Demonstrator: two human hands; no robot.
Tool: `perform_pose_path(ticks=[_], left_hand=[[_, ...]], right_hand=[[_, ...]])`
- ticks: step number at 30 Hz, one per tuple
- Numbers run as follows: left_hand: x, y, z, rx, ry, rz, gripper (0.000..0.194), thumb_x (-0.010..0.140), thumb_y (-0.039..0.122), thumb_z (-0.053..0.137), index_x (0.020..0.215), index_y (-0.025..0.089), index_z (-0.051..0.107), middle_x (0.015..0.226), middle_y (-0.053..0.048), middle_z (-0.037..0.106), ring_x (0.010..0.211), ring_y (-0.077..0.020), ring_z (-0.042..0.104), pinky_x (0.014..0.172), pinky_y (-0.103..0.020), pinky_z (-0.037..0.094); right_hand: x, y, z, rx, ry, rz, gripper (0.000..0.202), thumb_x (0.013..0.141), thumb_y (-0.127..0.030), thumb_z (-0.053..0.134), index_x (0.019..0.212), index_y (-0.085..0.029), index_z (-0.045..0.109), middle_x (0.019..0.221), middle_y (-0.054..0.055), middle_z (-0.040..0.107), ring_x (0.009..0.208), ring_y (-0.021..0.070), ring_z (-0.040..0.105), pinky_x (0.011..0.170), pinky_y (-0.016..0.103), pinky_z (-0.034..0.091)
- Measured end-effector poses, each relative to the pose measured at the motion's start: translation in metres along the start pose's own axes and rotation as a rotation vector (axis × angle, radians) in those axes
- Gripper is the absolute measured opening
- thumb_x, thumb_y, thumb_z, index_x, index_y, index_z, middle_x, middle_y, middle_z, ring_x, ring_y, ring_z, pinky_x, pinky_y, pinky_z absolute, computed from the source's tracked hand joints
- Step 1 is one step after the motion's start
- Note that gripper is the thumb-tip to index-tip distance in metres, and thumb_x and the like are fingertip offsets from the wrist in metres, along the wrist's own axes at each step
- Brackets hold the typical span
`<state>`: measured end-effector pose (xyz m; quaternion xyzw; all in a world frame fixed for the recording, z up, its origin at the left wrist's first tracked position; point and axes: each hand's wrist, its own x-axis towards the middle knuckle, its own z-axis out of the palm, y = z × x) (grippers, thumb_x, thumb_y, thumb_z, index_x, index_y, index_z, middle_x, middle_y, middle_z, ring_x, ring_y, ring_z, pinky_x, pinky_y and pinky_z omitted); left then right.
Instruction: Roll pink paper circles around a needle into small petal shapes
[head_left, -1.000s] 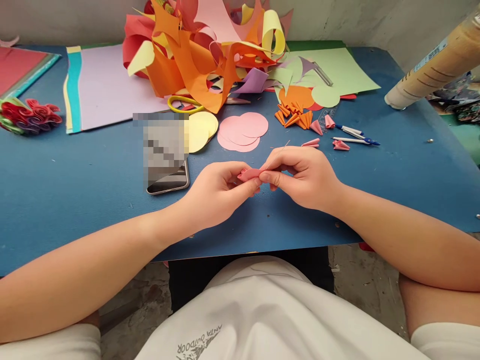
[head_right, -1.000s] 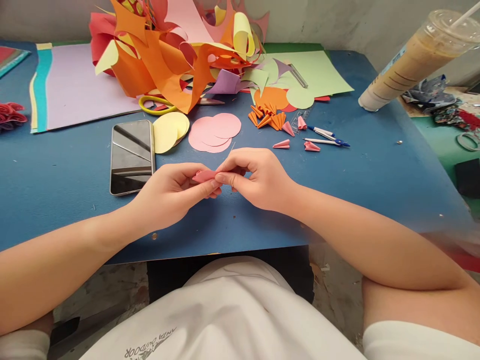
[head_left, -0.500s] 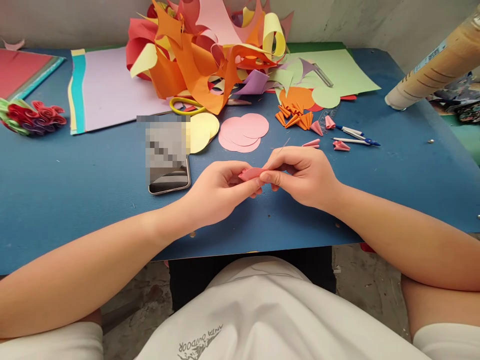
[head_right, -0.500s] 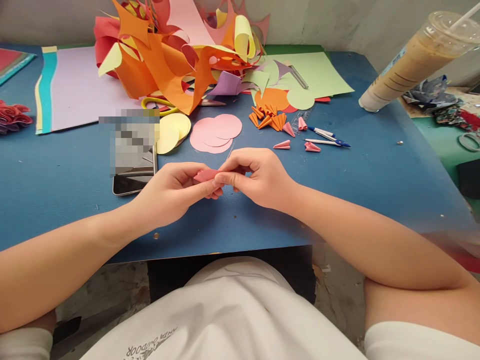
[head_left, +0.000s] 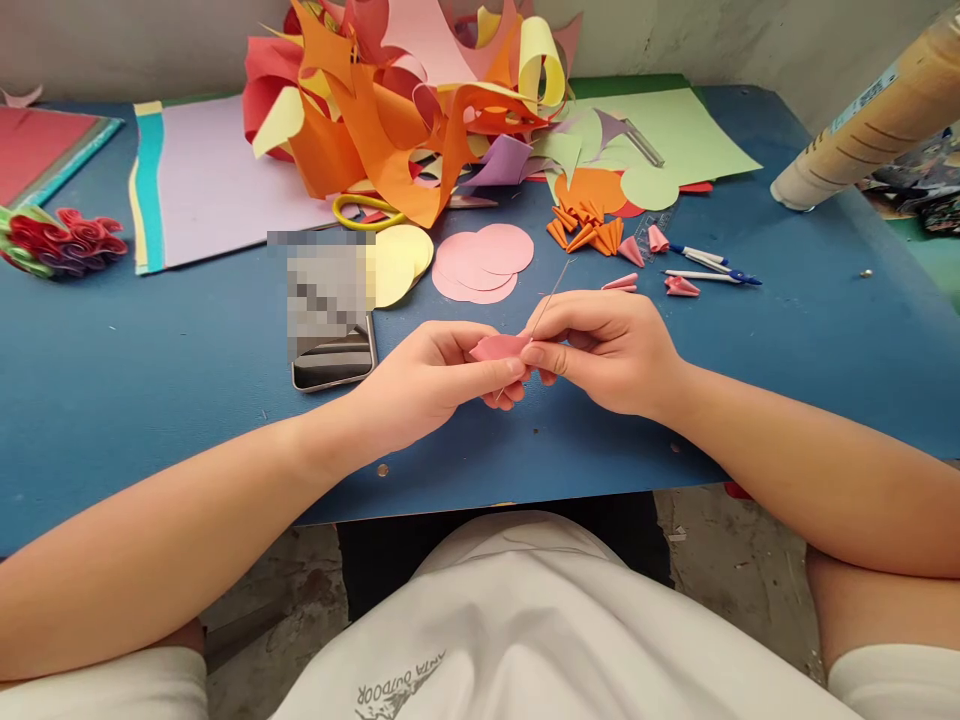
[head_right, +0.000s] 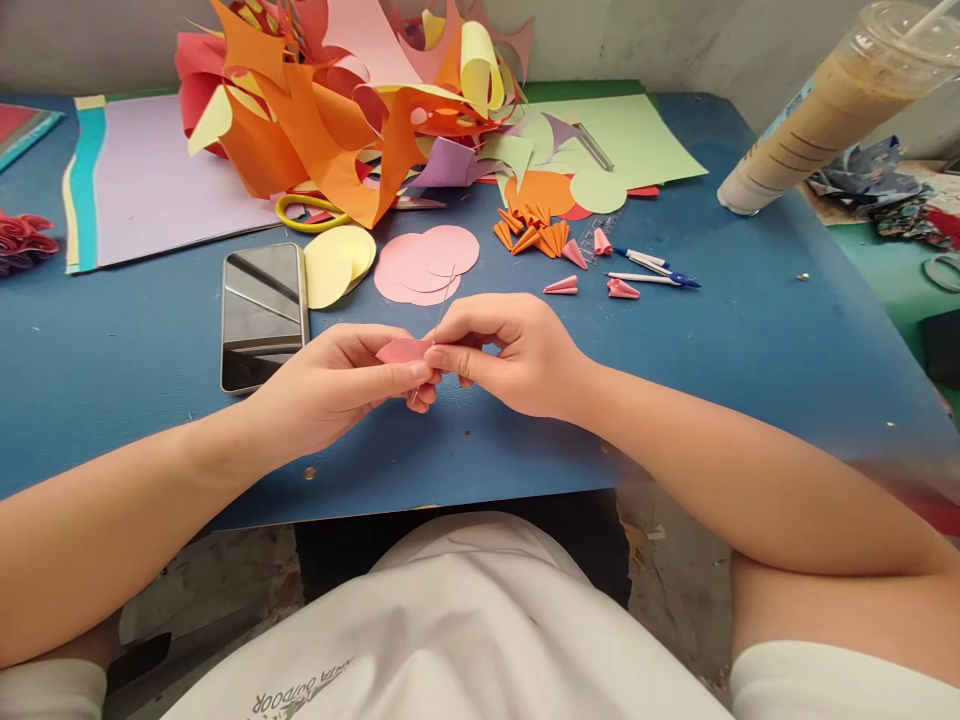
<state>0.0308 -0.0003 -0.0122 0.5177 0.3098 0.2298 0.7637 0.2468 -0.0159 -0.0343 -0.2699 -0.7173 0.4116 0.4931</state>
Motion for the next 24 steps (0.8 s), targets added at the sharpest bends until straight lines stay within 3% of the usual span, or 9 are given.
perform_pose_path(ticks=[5,11,15,24], left_hand=[[0.001,-0.001,0.002,0.037,0.070,0.010,0.012,0.084,0.025,0.086,0.082,0.015,0.080,0.072,0.001,0.073,0.070,-0.0085,0.065,0.070,-0.020,0.054],[0.002,-0.001,0.005,0.129,0.135,0.057,0.011,0.083,0.020,0.084,0.079,0.015,0.075,0.076,0.001,0.074,0.074,-0.0095,0.066,0.073,-0.020,0.056],[0.001,-0.003,0.007,0.217,0.176,0.107,0.013,0.088,0.025,0.077,0.081,0.014,0.075,0.076,0.000,0.073,0.075,-0.0104,0.066,0.073,-0.022,0.056],[-0.001,-0.003,0.009,0.372,0.227,0.149,0.019,0.085,0.029,0.075,0.074,0.015,0.070,0.072,-0.001,0.069,0.070,-0.0131,0.062,0.064,-0.024,0.051]], right_hand=[[-0.001,-0.007,0.003,0.037,0.003,0.097,0.007,0.096,-0.017,0.074,0.092,-0.013,0.079,0.082,0.004,0.073,0.064,0.0102,0.067,0.056,0.020,0.054],[0.001,-0.011,0.004,0.040,0.039,0.227,0.014,0.088,-0.026,0.085,0.089,-0.013,0.079,0.077,0.003,0.073,0.060,0.0095,0.063,0.053,0.020,0.052],[0.001,-0.012,0.006,0.023,0.076,0.233,0.018,0.088,-0.029,0.086,0.087,-0.013,0.078,0.075,0.003,0.073,0.058,0.0093,0.062,0.051,0.021,0.050],[0.000,-0.009,0.007,-0.017,0.066,0.175,0.019,0.087,-0.028,0.086,0.085,-0.014,0.075,0.075,0.003,0.073,0.060,0.0107,0.063,0.054,0.023,0.051]])
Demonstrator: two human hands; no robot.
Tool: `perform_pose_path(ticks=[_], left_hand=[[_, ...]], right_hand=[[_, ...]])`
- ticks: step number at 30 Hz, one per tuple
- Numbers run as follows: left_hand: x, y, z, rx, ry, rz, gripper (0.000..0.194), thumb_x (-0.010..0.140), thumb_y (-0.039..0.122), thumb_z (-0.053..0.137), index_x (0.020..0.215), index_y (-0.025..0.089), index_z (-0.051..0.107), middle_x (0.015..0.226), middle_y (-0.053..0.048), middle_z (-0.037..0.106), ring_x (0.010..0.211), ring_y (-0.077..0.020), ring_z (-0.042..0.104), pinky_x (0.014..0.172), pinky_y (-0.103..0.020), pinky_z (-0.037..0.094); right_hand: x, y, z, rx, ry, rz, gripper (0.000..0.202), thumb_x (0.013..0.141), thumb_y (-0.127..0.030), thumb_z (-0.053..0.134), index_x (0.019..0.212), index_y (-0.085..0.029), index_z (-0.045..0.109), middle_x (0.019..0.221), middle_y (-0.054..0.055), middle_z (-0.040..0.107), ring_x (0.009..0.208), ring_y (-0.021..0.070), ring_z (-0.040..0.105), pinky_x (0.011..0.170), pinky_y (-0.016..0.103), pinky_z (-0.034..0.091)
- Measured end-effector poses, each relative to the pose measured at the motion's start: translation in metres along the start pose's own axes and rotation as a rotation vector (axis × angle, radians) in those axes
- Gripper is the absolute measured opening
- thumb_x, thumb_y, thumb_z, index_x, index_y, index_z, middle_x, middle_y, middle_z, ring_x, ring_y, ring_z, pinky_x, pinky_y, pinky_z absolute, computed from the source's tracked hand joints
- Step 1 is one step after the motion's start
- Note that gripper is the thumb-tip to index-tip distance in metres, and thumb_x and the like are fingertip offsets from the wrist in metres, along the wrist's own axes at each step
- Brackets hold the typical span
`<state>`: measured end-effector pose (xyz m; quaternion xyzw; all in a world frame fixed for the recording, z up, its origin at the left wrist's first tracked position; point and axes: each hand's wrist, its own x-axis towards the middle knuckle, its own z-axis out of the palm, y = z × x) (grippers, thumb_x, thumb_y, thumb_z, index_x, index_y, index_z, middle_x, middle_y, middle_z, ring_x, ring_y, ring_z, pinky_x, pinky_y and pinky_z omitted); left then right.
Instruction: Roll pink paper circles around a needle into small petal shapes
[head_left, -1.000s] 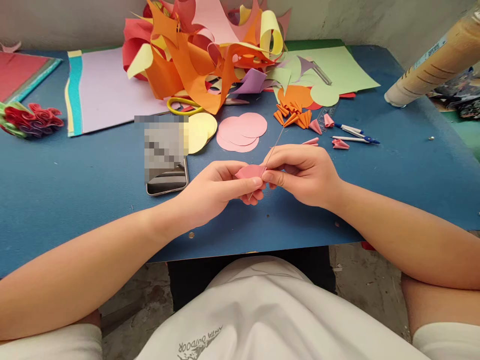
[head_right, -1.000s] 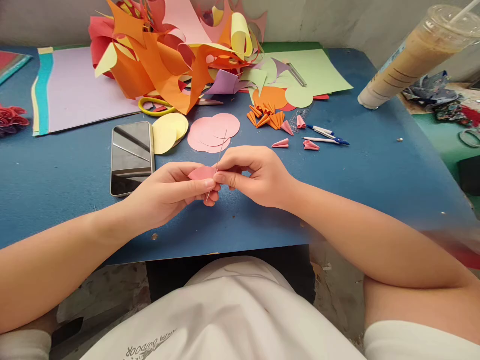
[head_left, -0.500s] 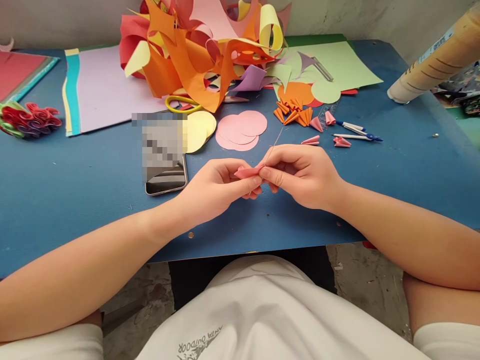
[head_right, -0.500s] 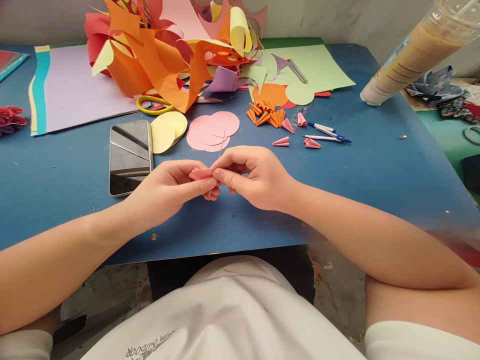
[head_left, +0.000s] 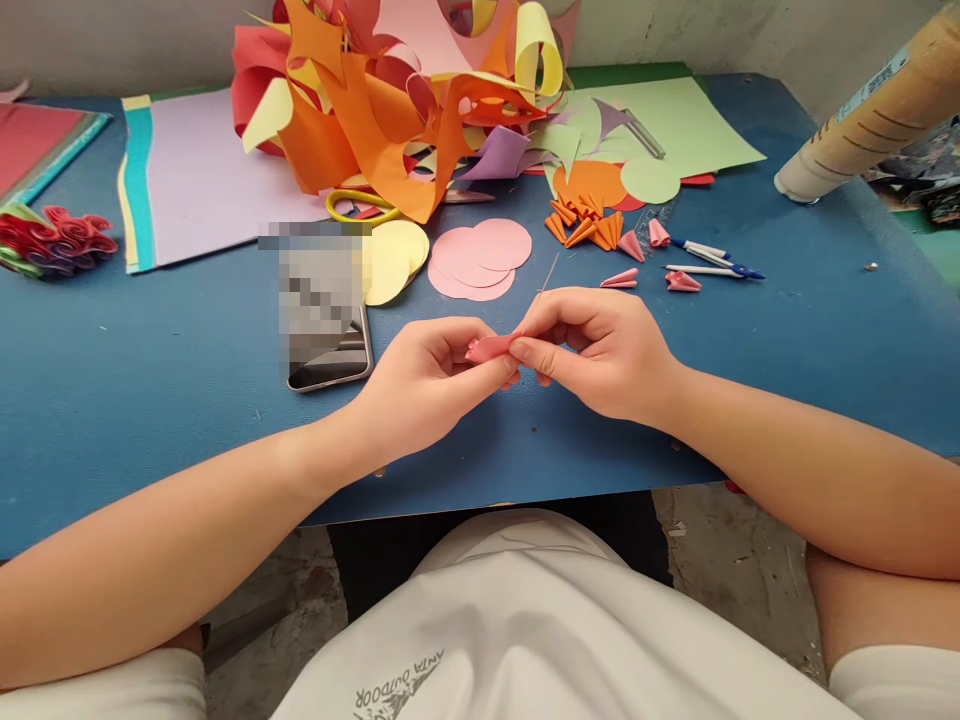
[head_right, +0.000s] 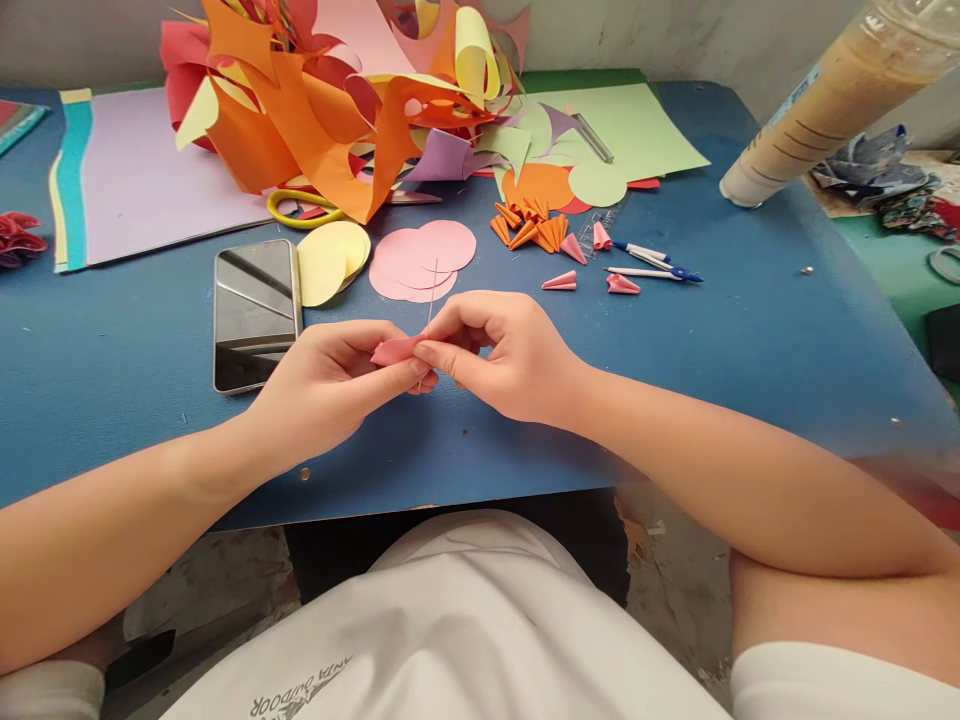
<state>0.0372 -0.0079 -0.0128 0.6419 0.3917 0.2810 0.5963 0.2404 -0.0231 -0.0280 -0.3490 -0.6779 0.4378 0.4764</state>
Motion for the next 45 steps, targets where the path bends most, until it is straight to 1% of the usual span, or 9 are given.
perform_pose_path(ticks=[4,7,14,18,22,30,34,40,45], left_hand=[[-0.002,0.002,0.003,0.132,0.081,0.124,0.020,0.084,0.027,0.077,0.071,0.016,0.068,0.066,0.002,0.062,0.063,-0.0094,0.050,0.056,-0.022,0.043],[-0.003,0.001,0.005,0.160,0.136,0.195,0.016,0.085,0.025,0.077,0.073,0.016,0.069,0.067,0.003,0.061,0.063,-0.0091,0.048,0.055,-0.021,0.041],[-0.005,0.001,0.004,0.198,0.159,0.167,0.017,0.084,0.019,0.072,0.067,0.016,0.068,0.060,0.004,0.052,0.059,-0.0084,0.040,0.051,-0.022,0.033],[-0.006,0.004,0.003,0.182,0.139,0.119,0.013,0.083,0.020,0.073,0.070,0.016,0.073,0.063,0.002,0.061,0.061,-0.0098,0.045,0.054,-0.024,0.037],[-0.006,0.007,0.003,0.090,0.138,0.035,0.013,0.083,0.027,0.075,0.073,0.018,0.076,0.070,-0.002,0.071,0.066,-0.0142,0.057,0.060,-0.027,0.045],[-0.005,0.001,0.001,0.005,0.103,-0.024,0.015,0.083,0.031,0.077,0.075,0.018,0.076,0.076,-0.003,0.075,0.073,-0.0172,0.066,0.068,-0.029,0.053],[-0.004,0.000,0.002,0.091,0.096,0.027,0.016,0.086,0.032,0.076,0.078,0.017,0.075,0.074,-0.001,0.072,0.070,-0.0145,0.060,0.064,-0.027,0.049],[-0.008,0.003,0.004,0.348,0.222,0.220,0.013,0.087,0.028,0.072,0.076,0.021,0.072,0.071,0.000,0.067,0.067,-0.0150,0.058,0.065,-0.028,0.049],[-0.011,0.005,0.003,0.340,0.196,0.236,0.014,0.087,0.028,0.070,0.075,0.022,0.070,0.069,0.000,0.065,0.065,-0.0147,0.056,0.062,-0.029,0.048]], right_hand=[[0.000,-0.001,-0.001,0.008,0.004,0.010,0.019,0.086,-0.027,0.087,0.082,-0.014,0.074,0.072,0.002,0.070,0.058,0.0099,0.060,0.054,0.023,0.050],[0.000,-0.001,0.000,0.073,0.009,0.050,0.023,0.084,-0.028,0.089,0.080,-0.014,0.073,0.071,0.001,0.070,0.055,0.0091,0.059,0.051,0.022,0.049],[0.001,-0.002,0.001,0.171,-0.016,0.116,0.023,0.084,-0.031,0.089,0.082,-0.013,0.075,0.071,0.001,0.069,0.057,0.0100,0.062,0.051,0.022,0.053],[0.001,-0.006,0.001,0.177,-0.035,0.114,0.024,0.090,-0.035,0.083,0.082,-0.013,0.077,0.072,0.002,0.070,0.060,0.0106,0.063,0.053,0.022,0.055],[0.001,-0.007,0.002,0.193,-0.016,0.144,0.022,0.086,-0.035,0.087,0.086,-0.014,0.078,0.075,0.002,0.073,0.060,0.0109,0.064,0.054,0.023,0.056],[0.000,0.001,0.004,0.280,0.046,0.180,0.011,0.078,-0.018,0.088,0.082,-0.013,0.078,0.068,0.001,0.073,0.056,0.0099,0.063,0.050,0.020,0.054],[0.002,0.003,0.004,0.291,0.078,0.224,0.016,0.074,-0.020,0.089,0.078,-0.013,0.076,0.064,-0.001,0.070,0.052,0.0093,0.060,0.047,0.021,0.052],[0.000,-0.001,0.004,0.260,0.080,0.243,0.023,0.073,-0.024,0.092,0.073,-0.014,0.071,0.059,-0.003,0.065,0.048,0.0081,0.055,0.043,0.020,0.047],[-0.001,-0.003,0.005,0.281,0.063,0.221,0.033,0.071,-0.030,0.096,0.068,-0.015,0.066,0.061,-0.002,0.063,0.047,0.0079,0.055,0.042,0.020,0.044]])
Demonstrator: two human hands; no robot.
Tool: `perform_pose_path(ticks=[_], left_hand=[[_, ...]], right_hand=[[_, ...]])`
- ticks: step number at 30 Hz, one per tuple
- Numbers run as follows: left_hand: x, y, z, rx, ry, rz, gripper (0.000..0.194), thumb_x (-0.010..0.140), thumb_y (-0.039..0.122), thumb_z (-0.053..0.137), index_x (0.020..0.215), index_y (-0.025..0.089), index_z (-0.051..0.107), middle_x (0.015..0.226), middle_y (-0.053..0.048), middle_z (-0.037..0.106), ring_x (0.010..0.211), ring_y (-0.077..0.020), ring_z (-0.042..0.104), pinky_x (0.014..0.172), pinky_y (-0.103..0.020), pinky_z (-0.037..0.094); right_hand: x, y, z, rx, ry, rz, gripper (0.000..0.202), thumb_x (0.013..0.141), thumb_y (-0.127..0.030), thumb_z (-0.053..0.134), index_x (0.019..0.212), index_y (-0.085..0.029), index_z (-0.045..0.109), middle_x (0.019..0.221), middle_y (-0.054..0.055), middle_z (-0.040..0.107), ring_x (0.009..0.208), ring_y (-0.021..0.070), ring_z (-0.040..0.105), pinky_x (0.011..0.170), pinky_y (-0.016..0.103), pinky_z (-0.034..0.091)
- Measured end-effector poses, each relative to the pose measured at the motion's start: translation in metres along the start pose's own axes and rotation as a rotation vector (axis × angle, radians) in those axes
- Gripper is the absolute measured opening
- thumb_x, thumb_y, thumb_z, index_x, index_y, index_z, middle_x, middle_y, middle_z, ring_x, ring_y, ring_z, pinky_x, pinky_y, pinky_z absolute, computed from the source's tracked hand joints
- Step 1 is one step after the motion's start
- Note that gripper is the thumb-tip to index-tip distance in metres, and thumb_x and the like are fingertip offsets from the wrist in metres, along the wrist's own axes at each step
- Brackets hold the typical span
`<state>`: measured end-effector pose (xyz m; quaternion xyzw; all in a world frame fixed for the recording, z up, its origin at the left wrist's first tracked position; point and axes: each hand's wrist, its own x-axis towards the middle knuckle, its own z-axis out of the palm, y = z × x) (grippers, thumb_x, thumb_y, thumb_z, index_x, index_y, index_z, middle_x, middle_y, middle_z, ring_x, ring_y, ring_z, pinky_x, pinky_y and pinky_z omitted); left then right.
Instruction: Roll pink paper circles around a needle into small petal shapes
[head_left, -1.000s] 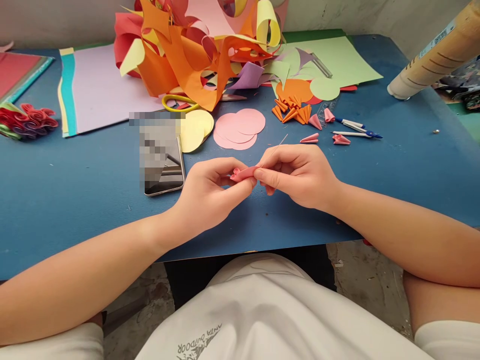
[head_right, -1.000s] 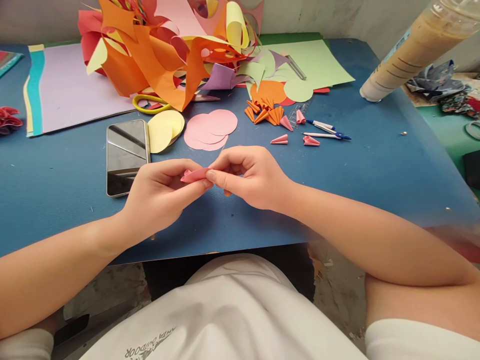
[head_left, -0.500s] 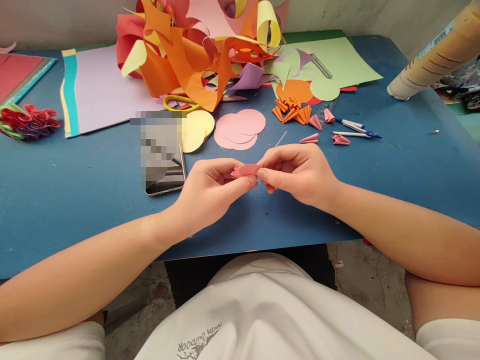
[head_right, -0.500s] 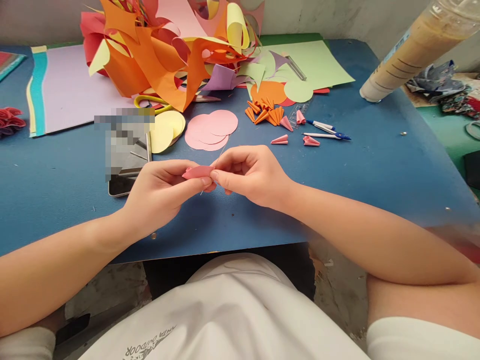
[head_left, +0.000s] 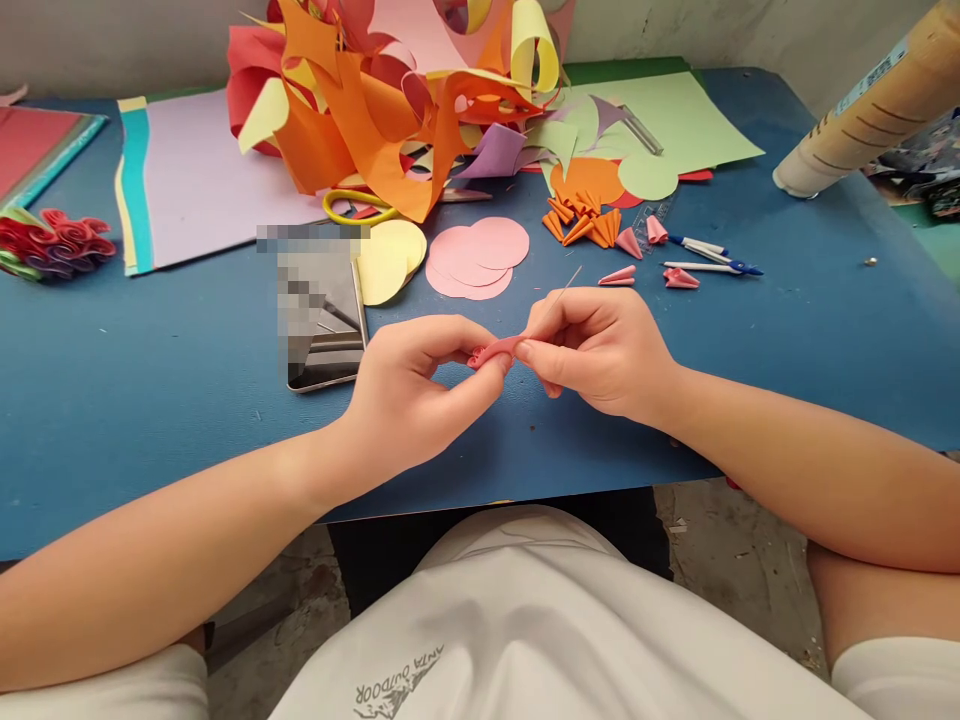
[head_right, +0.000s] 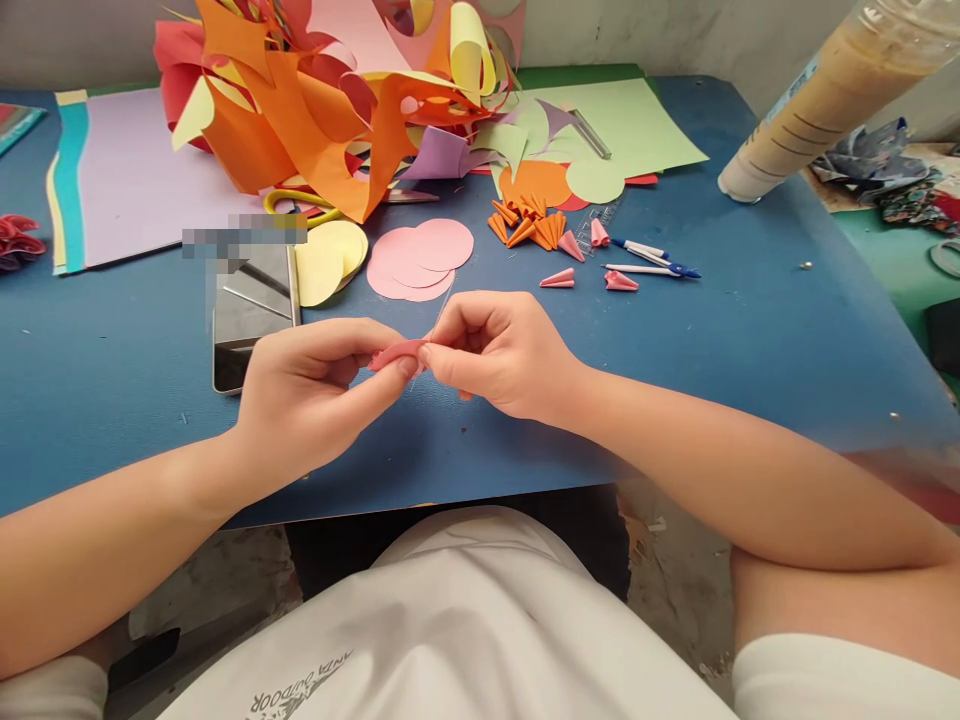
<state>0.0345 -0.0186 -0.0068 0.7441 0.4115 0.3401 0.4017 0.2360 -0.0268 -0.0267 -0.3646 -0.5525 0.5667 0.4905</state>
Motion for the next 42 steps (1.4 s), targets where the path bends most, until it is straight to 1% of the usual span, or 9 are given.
perform_pose_path(ticks=[4,9,13,18,24,30,33,37,42], left_hand=[[0.0000,0.0012,-0.0002,0.022,-0.007,0.000,0.017,0.087,0.030,0.070,0.072,0.022,0.068,0.066,0.000,0.063,0.062,-0.0144,0.054,0.061,-0.029,0.047],[-0.0012,0.0031,0.0000,0.055,-0.023,0.044,0.018,0.086,0.029,0.069,0.069,0.025,0.067,0.068,-0.001,0.067,0.064,-0.0166,0.057,0.066,-0.032,0.050],[-0.0022,0.0040,0.0011,0.016,-0.033,0.012,0.019,0.085,0.028,0.072,0.068,0.022,0.067,0.064,0.000,0.064,0.062,-0.0138,0.052,0.061,-0.028,0.048],[-0.0013,0.0049,0.0020,-0.092,-0.053,-0.118,0.020,0.083,0.032,0.075,0.069,0.019,0.070,0.064,0.000,0.060,0.058,-0.0110,0.045,0.050,-0.024,0.040],[0.0024,0.0062,-0.0011,-0.224,-0.108,-0.221,0.019,0.078,0.029,0.081,0.066,0.018,0.072,0.065,-0.002,0.063,0.062,-0.0128,0.049,0.053,-0.025,0.043],[0.0039,0.0055,0.0002,-0.227,-0.110,-0.216,0.014,0.075,0.019,0.080,0.065,0.017,0.070,0.064,0.002,0.059,0.061,-0.0100,0.047,0.054,-0.022,0.041],[0.0045,0.0059,0.0015,-0.197,-0.091,-0.248,0.016,0.076,0.019,0.076,0.063,0.018,0.067,0.061,0.002,0.052,0.060,-0.0097,0.042,0.052,-0.022,0.036],[0.0047,0.0065,0.0015,-0.176,-0.098,-0.239,0.016,0.075,0.019,0.074,0.062,0.017,0.066,0.062,0.002,0.052,0.060,-0.0103,0.043,0.053,-0.023,0.038],[0.0023,0.0074,0.0011,-0.143,-0.079,-0.201,0.015,0.077,0.019,0.072,0.063,0.016,0.068,0.060,0.003,0.050,0.057,-0.0083,0.039,0.049,-0.021,0.034]], right_hand=[[-0.0004,0.0017,-0.0002,-0.006,-0.019,0.006,0.031,0.076,-0.031,0.091,0.069,-0.017,0.064,0.061,-0.003,0.062,0.046,0.0074,0.053,0.040,0.020,0.041],[-0.0009,0.0019,0.0012,0.019,-0.059,0.009,0.026,0.080,-0.017,0.079,0.068,-0.018,0.056,0.058,-0.005,0.055,0.043,0.0050,0.046,0.037,0.018,0.034],[-0.0011,0.0002,0.0029,0.027,-0.064,-0.002,0.025,0.079,-0.012,0.073,0.066,-0.019,0.053,0.057,-0.006,0.053,0.041,0.0043,0.045,0.037,0.018,0.032],[-0.0011,0.0011,0.0027,0.015,-0.055,0.026,0.025,0.079,-0.015,0.075,0.067,-0.020,0.054,0.056,-0.006,0.055,0.041,0.0051,0.044,0.036,0.019,0.033],[-0.0015,-0.0003,0.0011,0.013,-0.069,-0.001,0.029,0.077,-0.018,0.083,0.066,-0.020,0.056,0.056,-0.006,0.057,0.042,0.0055,0.044,0.036,0.019,0.035],[-0.0010,0.0002,0.0013,-0.021,-0.058,-0.037,0.025,0.078,-0.012,0.078,0.066,-0.018,0.058,0.059,-0.005,0.060,0.044,0.0049,0.046,0.039,0.019,0.037],[-0.0002,0.0003,0.0015,-0.091,-0.025,-0.061,0.019,0.076,-0.010,0.078,0.066,-0.017,0.063,0.059,-0.003,0.062,0.047,0.0060,0.048,0.041,0.019,0.038],[-0.0017,-0.0029,0.0019,-0.239,0.010,-0.114,0.016,0.076,-0.008,0.077,0.066,-0.016,0.067,0.057,-0.003,0.061,0.050,0.0074,0.051,0.043,0.020,0.041],[-0.0051,-0.0044,0.0041,-0.205,-0.017,-0.086,0.014,0.078,-0.006,0.070,0.070,-0.017,0.066,0.056,-0.004,0.063,0.046,0.0086,0.057,0.043,0.020,0.047]])
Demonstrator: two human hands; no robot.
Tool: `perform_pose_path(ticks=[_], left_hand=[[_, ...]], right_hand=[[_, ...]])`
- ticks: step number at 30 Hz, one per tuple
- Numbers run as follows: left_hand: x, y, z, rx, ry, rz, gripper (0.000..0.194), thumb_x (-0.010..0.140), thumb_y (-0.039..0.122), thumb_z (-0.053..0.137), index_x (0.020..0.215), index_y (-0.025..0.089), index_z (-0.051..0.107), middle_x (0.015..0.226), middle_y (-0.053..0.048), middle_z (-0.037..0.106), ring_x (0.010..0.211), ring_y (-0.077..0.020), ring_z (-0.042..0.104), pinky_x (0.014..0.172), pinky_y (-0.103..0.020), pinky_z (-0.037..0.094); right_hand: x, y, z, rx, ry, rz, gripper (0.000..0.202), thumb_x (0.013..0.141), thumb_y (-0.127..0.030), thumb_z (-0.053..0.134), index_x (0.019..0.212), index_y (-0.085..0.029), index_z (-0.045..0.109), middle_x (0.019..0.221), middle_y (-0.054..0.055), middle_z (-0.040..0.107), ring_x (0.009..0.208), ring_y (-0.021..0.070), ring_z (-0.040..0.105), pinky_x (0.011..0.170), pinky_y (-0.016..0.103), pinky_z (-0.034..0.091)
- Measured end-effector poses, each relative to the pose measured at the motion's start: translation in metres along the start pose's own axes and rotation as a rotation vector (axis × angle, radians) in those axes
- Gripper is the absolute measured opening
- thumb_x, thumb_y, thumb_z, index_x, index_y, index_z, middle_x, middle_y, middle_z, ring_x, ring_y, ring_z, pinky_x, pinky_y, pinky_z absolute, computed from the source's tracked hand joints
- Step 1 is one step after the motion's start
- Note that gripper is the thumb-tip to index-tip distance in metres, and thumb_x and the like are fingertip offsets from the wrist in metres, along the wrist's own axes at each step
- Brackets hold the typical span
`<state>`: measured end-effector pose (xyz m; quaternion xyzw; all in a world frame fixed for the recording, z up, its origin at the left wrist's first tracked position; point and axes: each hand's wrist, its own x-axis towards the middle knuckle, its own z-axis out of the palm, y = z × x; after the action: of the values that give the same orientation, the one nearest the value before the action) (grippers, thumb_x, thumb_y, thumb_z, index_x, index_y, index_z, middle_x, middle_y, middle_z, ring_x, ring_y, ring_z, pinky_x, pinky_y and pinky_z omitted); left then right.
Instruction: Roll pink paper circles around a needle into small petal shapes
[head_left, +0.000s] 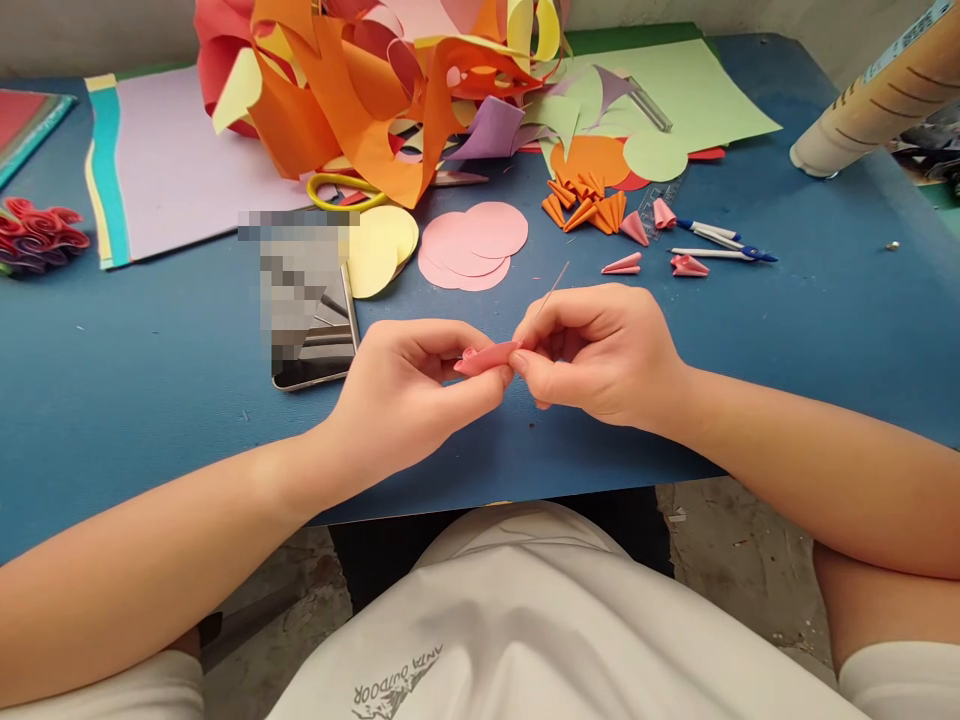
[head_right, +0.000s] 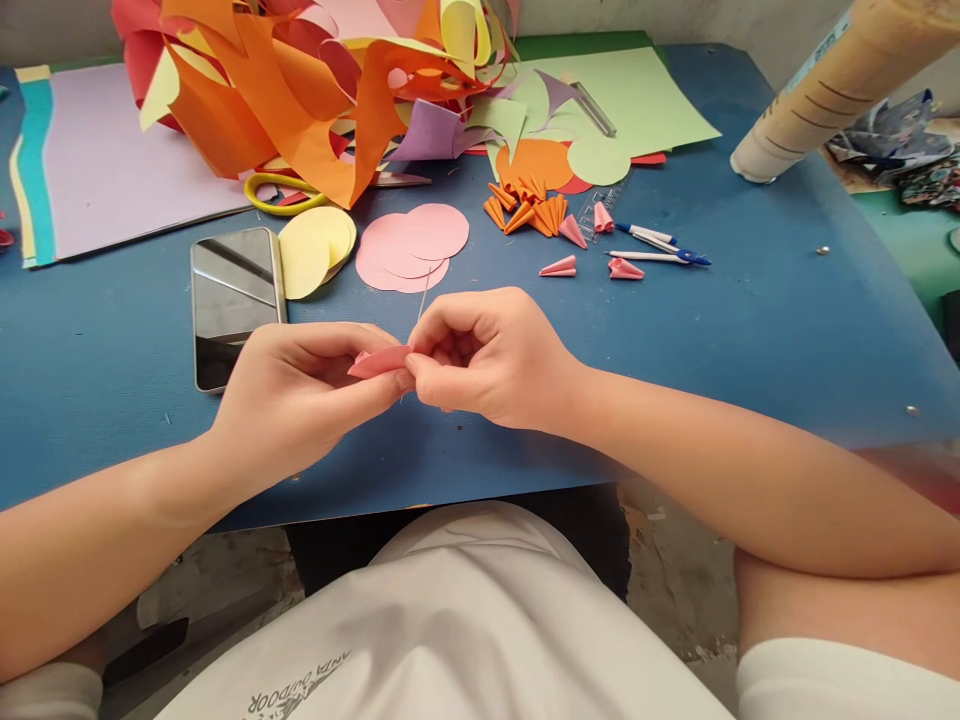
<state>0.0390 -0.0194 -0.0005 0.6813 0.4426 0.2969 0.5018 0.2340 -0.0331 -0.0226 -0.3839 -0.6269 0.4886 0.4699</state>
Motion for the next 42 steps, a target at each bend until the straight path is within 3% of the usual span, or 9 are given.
perform_pose_path(ticks=[9,19,27,31,36,42], left_hand=[[-0.001,-0.003,0.000,0.083,0.054,0.057,0.013,0.081,0.021,0.075,0.070,0.016,0.077,0.058,0.003,0.058,0.054,-0.0076,0.042,0.046,-0.019,0.034],[0.003,-0.006,0.002,0.091,0.075,0.060,0.015,0.086,0.023,0.072,0.074,0.017,0.077,0.070,-0.001,0.074,0.062,-0.0116,0.062,0.054,-0.020,0.048],[0.002,-0.007,0.005,0.110,0.125,0.077,0.010,0.082,0.017,0.073,0.072,0.016,0.074,0.064,0.003,0.067,0.056,-0.0077,0.054,0.045,-0.018,0.036],[0.001,-0.008,0.003,0.114,0.120,0.041,0.010,0.083,0.017,0.071,0.075,0.016,0.076,0.064,0.002,0.068,0.057,-0.0087,0.055,0.048,-0.019,0.041],[0.002,-0.009,0.002,0.031,0.068,0.018,0.013,0.087,0.024,0.071,0.079,0.017,0.078,0.075,-0.002,0.076,0.067,-0.0136,0.066,0.055,-0.023,0.048],[0.006,-0.011,0.003,-0.114,-0.016,-0.082,0.011,0.083,0.017,0.068,0.076,0.017,0.076,0.073,-0.002,0.074,0.068,-0.0137,0.066,0.059,-0.024,0.049]], right_hand=[[0.001,0.001,0.002,0.138,0.002,0.032,0.012,0.081,-0.006,0.068,0.075,-0.017,0.066,0.060,-0.005,0.066,0.047,0.0080,0.062,0.044,0.018,0.052],[0.005,0.009,0.002,0.242,0.057,0.172,0.016,0.078,-0.013,0.082,0.075,-0.016,0.067,0.056,-0.005,0.064,0.045,0.0090,0.060,0.041,0.019,0.048],[0.005,0.008,0.006,0.223,0.079,0.167,0.015,0.078,-0.006,0.077,0.073,-0.015,0.068,0.054,-0.005,0.064,0.044,0.0088,0.060,0.041,0.018,0.047],[0.005,0.006,0.007,0.209,0.074,0.181,0.014,0.079,-0.007,0.077,0.073,-0.016,0.068,0.054,-0.006,0.064,0.044,0.0089,0.060,0.041,0.018,0.048],[0.006,0.008,0.005,0.192,0.081,0.180,0.012,0.080,-0.009,0.074,0.075,-0.017,0.068,0.054,-0.006,0.064,0.043,0.0083,0.058,0.041,0.019,0.049],[0.008,0.008,0.000,0.173,0.068,0.184,0.012,0.079,-0.009,0.071,0.072,-0.017,0.067,0.054,-0.006,0.062,0.043,0.0086,0.057,0.040,0.020,0.046]])
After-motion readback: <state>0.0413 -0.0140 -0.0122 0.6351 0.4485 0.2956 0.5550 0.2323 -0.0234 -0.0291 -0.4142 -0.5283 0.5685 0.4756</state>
